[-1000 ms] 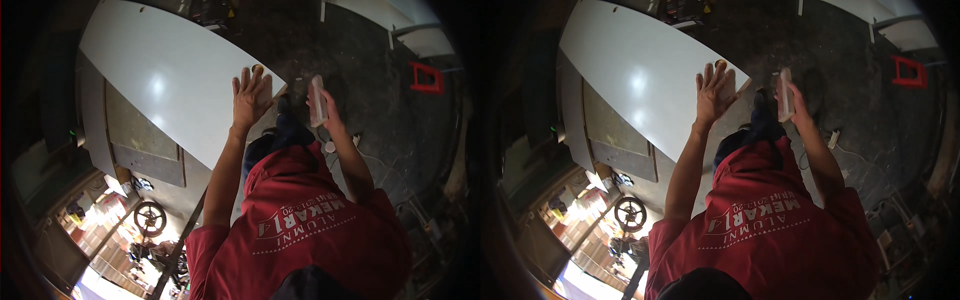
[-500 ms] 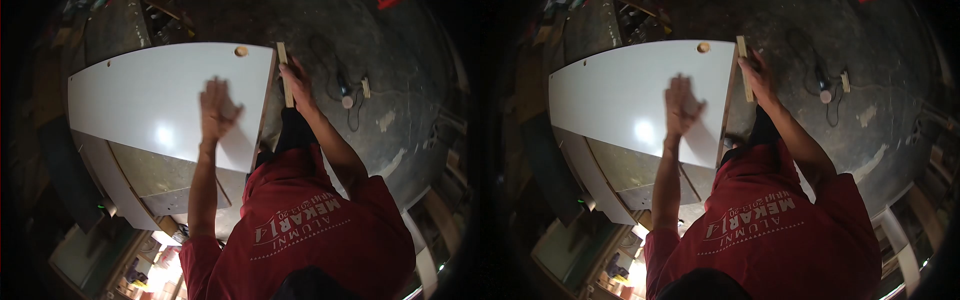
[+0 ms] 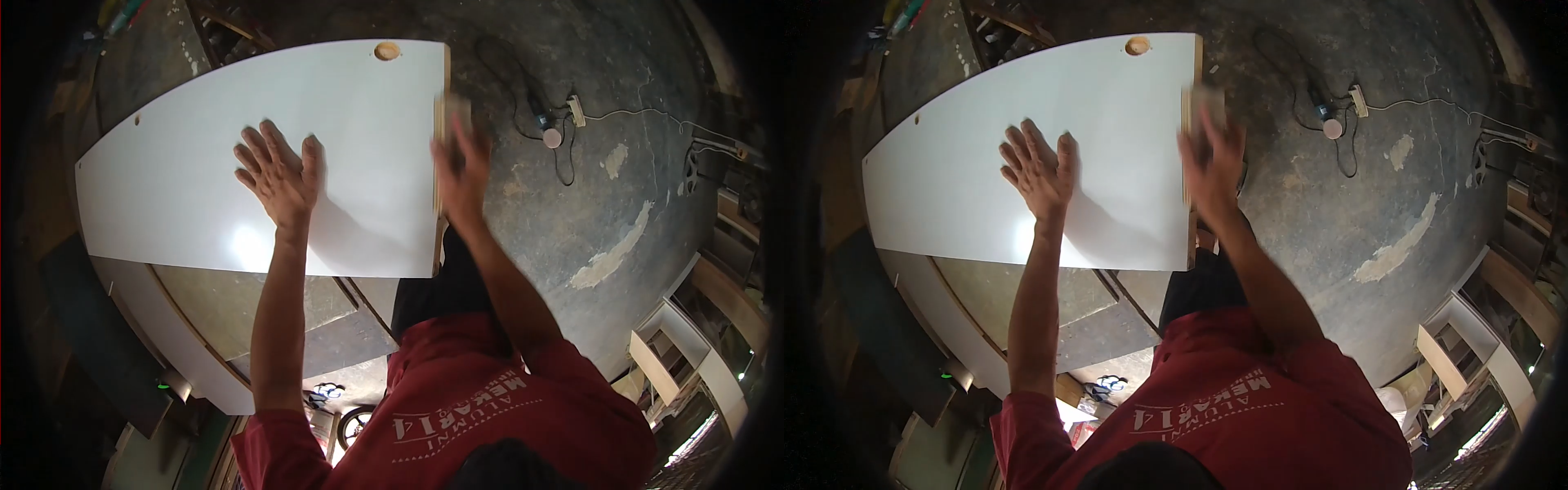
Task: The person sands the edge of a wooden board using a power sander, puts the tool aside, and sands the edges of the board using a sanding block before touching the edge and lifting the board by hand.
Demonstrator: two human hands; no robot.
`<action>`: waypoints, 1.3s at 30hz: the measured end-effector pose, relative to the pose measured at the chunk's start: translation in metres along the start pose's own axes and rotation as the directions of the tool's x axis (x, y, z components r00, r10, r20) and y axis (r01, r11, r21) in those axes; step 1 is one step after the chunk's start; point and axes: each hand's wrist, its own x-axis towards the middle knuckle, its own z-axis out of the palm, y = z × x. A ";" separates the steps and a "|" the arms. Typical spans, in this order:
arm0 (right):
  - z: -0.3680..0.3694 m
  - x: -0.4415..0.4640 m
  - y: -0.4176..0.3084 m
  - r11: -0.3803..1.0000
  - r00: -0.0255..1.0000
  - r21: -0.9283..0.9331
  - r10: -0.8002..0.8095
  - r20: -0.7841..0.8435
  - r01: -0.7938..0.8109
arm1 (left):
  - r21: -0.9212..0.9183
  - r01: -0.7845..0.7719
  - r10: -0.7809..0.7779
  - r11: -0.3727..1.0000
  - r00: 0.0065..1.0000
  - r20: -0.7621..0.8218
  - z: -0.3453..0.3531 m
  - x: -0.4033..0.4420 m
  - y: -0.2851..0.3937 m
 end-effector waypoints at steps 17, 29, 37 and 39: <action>0.032 0.115 0.019 0.989 0.994 0.105 0.096 0.044 -0.100 | 0.053 -0.028 0.028 0.998 1.000 -0.004 0.006 -0.006 -0.008; 0.027 0.113 -0.001 0.965 0.984 0.202 0.147 0.105 -0.166 | 0.034 -0.073 0.074 0.997 0.997 -0.024 0.000 -0.001 -0.004; -0.006 -0.047 0.008 0.995 0.995 0.005 -0.096 -0.040 0.096 | 0.110 -0.054 0.057 0.992 0.998 -0.021 0.009 -0.001 -0.005; 0.023 0.083 0.006 0.985 0.993 0.123 0.119 0.005 -0.119 | 0.107 -0.070 0.074 0.992 0.997 -0.035 0.011 -0.003 -0.008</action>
